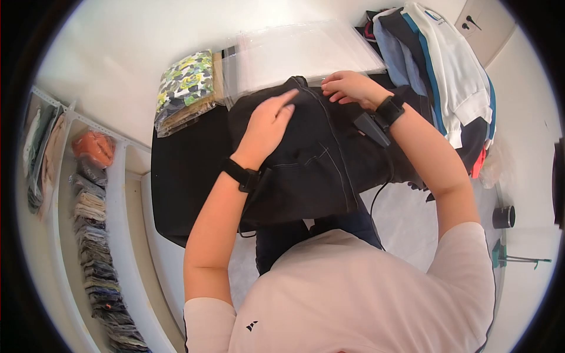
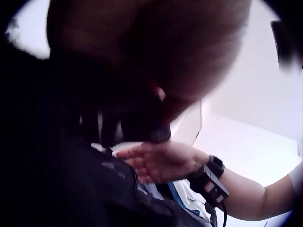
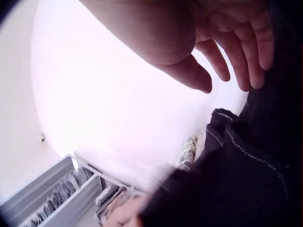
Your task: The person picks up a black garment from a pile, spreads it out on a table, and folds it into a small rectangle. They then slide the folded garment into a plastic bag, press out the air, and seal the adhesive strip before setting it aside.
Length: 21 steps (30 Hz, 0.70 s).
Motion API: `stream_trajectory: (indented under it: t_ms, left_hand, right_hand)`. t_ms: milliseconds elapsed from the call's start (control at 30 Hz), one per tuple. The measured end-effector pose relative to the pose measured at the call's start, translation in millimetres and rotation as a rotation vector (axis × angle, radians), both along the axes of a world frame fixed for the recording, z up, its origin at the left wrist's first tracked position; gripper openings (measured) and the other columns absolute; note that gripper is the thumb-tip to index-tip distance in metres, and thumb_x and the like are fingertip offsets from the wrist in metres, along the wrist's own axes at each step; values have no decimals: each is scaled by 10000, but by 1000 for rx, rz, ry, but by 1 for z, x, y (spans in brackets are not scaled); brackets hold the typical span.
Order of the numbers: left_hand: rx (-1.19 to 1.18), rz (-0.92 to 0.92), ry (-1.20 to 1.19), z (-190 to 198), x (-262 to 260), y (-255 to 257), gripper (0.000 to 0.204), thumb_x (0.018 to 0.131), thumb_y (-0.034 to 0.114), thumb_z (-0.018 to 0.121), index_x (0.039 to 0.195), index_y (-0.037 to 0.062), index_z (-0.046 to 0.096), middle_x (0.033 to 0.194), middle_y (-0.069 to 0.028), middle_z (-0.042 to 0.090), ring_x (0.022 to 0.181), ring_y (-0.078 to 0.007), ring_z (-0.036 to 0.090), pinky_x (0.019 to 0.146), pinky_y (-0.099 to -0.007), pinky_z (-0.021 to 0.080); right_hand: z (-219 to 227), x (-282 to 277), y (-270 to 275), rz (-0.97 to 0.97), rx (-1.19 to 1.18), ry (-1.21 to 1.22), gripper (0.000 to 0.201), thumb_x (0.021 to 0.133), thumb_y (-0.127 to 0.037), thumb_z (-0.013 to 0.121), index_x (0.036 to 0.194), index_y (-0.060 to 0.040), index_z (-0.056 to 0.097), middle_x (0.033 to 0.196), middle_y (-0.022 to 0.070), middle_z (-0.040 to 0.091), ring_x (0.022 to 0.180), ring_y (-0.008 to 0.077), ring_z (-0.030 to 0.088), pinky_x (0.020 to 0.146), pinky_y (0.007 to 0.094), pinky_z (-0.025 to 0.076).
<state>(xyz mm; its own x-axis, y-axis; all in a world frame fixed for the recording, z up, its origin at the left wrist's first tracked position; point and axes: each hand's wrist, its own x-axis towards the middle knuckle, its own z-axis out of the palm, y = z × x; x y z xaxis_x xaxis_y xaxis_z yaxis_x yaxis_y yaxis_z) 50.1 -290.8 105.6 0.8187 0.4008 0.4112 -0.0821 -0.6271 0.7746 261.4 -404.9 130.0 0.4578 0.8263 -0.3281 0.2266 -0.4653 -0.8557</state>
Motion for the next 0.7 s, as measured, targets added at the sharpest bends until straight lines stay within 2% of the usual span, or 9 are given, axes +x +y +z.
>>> stream_trajectory:
  t_ms: [33,100,233,300,333,433,533,600,700]
  left_hand:
    - [-6,-4,3,2,-6,1,312,883,163,550,1162,32,596,1100,-188,611,1026,-322,574,909,-361,428]
    - [211,-328,165,12,-27,7,300,853,196,607,1119,59,637,1137,-178,608,1065,-310,569,940,-362,420]
    - [57,62,-16,32,-72,19,208,842,124,614,1023,34,663,1033,-130,649,978,-254,609,877,-323,457]
    - [81,131,37,22,-89,19,198,844,95,600,1018,19,656,1034,-113,649,985,-225,601,879,-303,446]
    - [111,193,83,16,-96,17,190,846,66,586,1013,4,649,1035,-95,649,991,-196,593,880,-283,435]
    - [225,111,118,0,-105,-11,206,795,35,613,997,21,654,1010,-108,643,982,-240,590,887,-319,442]
    - [286,9,167,-17,-107,-36,262,783,71,639,1044,60,648,1174,-127,578,1120,-304,506,967,-384,390]
    - [328,21,181,-26,-109,-42,275,783,77,641,1058,67,643,1207,-136,555,1149,-318,482,979,-394,377]
    - [360,15,213,-30,-113,-42,283,781,88,649,1063,78,637,1278,-151,501,1202,-344,437,997,-410,357]
  right_hand:
    - [1,-2,-9,-4,-6,3,356,883,-273,560,1145,-32,566,1008,43,624,826,105,577,732,222,457]
    - [4,0,-27,-18,88,-147,339,879,-261,560,1134,-39,576,997,34,629,835,99,572,738,215,444]
    - [11,-17,-58,85,202,-185,251,854,-165,600,1058,-19,607,964,29,627,849,89,565,750,214,434]
    - [4,-24,-55,178,285,-152,243,811,-114,646,1037,-27,618,957,16,623,881,103,557,783,244,442]
    - [7,-37,-50,292,287,-323,270,785,-107,671,1040,-36,618,969,17,622,910,124,556,812,261,442]
    - [-13,-58,-29,510,495,-787,367,692,-89,738,1040,-74,622,1040,70,605,945,255,554,847,336,452]
    - [-27,-69,-15,528,436,-773,335,686,-59,721,1006,-74,623,940,84,611,887,269,556,806,364,453]
    - [-27,-69,-11,577,237,-734,289,654,-9,694,925,-63,608,822,91,596,836,287,554,788,376,440]
    - [-16,-64,-16,517,487,-895,247,627,18,661,842,-65,572,739,96,570,798,303,547,753,381,428]
